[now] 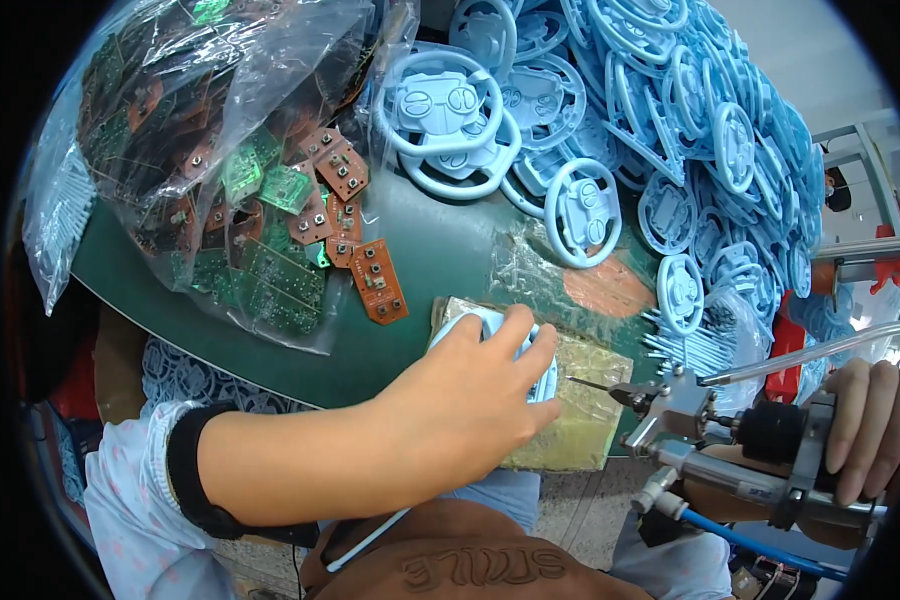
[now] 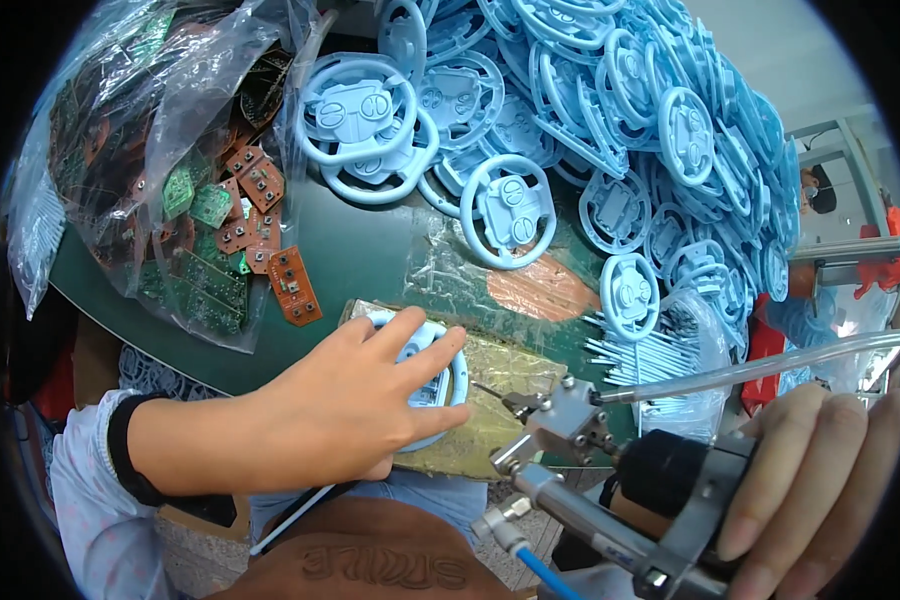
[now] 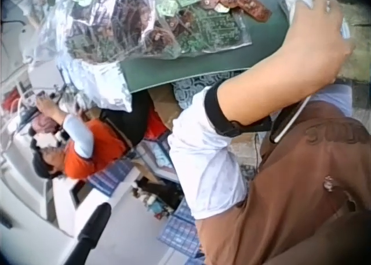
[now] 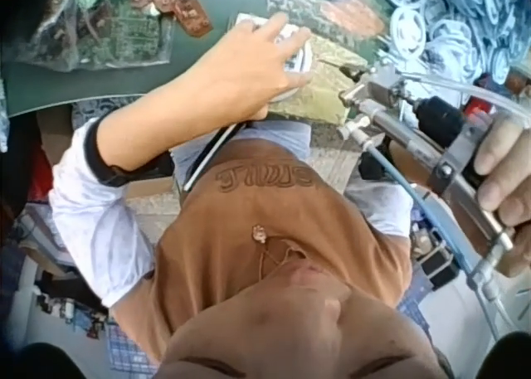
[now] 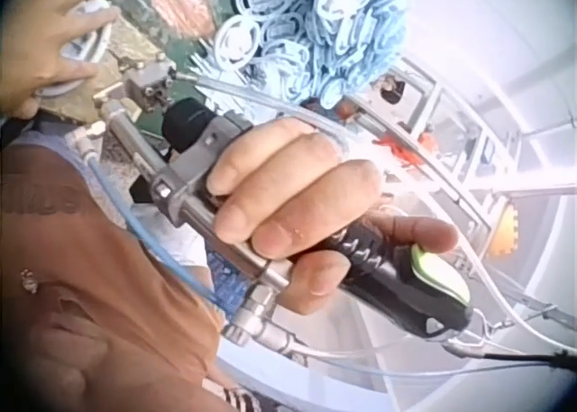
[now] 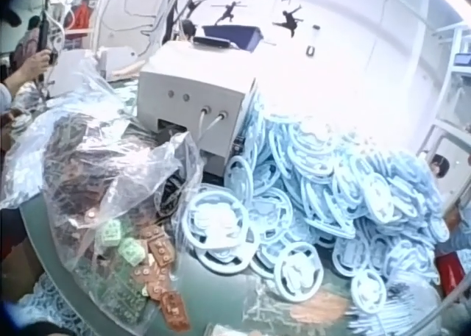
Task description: Assemble plastic toy steering wheels by attaching internal components and using an pneumatic press.
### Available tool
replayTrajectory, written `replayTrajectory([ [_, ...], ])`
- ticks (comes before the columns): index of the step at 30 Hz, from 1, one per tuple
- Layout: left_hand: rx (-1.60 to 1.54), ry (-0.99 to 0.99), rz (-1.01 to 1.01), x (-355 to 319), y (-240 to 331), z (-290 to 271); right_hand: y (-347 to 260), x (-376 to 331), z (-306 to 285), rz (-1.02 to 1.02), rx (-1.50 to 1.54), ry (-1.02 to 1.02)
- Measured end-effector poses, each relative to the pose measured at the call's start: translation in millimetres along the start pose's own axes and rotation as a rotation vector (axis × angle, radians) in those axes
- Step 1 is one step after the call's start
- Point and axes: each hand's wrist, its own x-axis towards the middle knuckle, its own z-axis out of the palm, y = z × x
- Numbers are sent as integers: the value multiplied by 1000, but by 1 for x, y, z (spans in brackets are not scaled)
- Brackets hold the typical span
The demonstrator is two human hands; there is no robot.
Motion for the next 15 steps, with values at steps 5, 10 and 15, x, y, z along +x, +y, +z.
replayTrajectory([
  [5, 40, 7, -45, -2, 0, 5, 34, 2, 12, -101, 117, 105],
  [10, 26, 9, -22, -2, 3, 0, 30, 3, -6, -22, 14, 4],
  [15, 4, 26, -36, -3, 4, 12, 35, -2, 1, -126, 72, 174],
])
